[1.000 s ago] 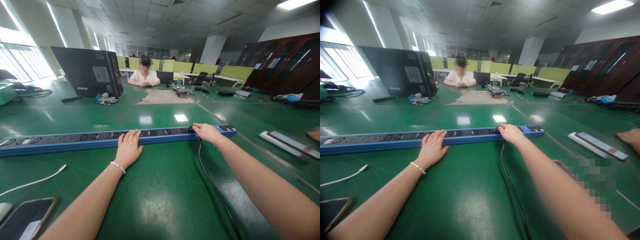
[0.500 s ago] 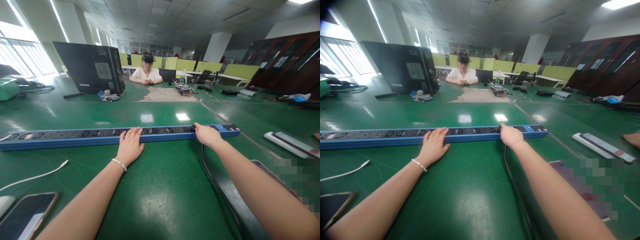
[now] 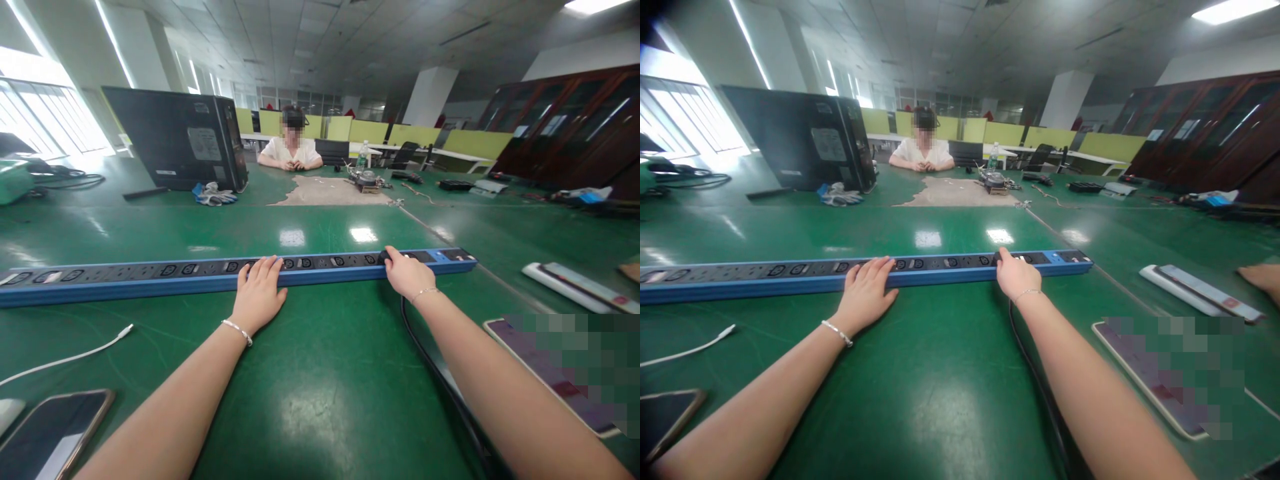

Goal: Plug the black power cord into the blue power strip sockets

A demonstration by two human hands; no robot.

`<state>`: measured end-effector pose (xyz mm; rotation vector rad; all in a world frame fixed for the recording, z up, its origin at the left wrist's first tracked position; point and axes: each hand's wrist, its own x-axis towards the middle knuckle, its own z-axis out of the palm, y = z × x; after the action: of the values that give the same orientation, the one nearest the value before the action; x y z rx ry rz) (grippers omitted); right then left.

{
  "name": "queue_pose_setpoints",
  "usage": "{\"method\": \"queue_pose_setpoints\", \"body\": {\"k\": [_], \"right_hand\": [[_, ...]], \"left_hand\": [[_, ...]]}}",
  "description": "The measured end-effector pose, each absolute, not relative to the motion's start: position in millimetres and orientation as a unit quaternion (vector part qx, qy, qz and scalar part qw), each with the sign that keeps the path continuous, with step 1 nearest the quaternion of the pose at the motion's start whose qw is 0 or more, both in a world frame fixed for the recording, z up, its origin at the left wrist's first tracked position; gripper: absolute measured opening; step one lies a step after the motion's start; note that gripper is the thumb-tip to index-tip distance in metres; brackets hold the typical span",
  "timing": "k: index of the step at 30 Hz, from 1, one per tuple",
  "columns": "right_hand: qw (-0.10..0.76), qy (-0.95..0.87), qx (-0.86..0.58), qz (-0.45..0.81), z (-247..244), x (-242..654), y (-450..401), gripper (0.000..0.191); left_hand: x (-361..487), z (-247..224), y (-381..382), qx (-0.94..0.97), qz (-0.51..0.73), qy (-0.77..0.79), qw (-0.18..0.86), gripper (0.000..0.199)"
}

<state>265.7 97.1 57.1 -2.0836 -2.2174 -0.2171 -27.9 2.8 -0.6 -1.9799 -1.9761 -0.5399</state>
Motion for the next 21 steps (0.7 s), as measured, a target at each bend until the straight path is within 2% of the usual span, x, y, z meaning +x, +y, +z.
{"method": "queue_pose_setpoints", "body": {"k": [6, 9, 14, 21], "right_hand": [[0.175, -0.706, -0.678, -0.108, 39, 262, 97, 0.047], [0.194, -0.671, -0.705, -0.124, 38, 258, 95, 0.048], [0.153, -0.651, -0.743, -0.038, 49, 263, 98, 0.048], [0.295, -0.603, -0.739, 0.055, 57, 295, 112, 0.035]], "left_hand": [[-28, 0, 3, -0.689, -0.183, -0.686, 0.147, 0.057], [-28, 0, 3, -0.687, -0.18, -0.687, 0.151, 0.057], [-28, 0, 3, -0.688, -0.178, -0.688, 0.15, 0.056], [-28, 0, 3, -0.688, -0.176, -0.684, 0.165, 0.056]]}}
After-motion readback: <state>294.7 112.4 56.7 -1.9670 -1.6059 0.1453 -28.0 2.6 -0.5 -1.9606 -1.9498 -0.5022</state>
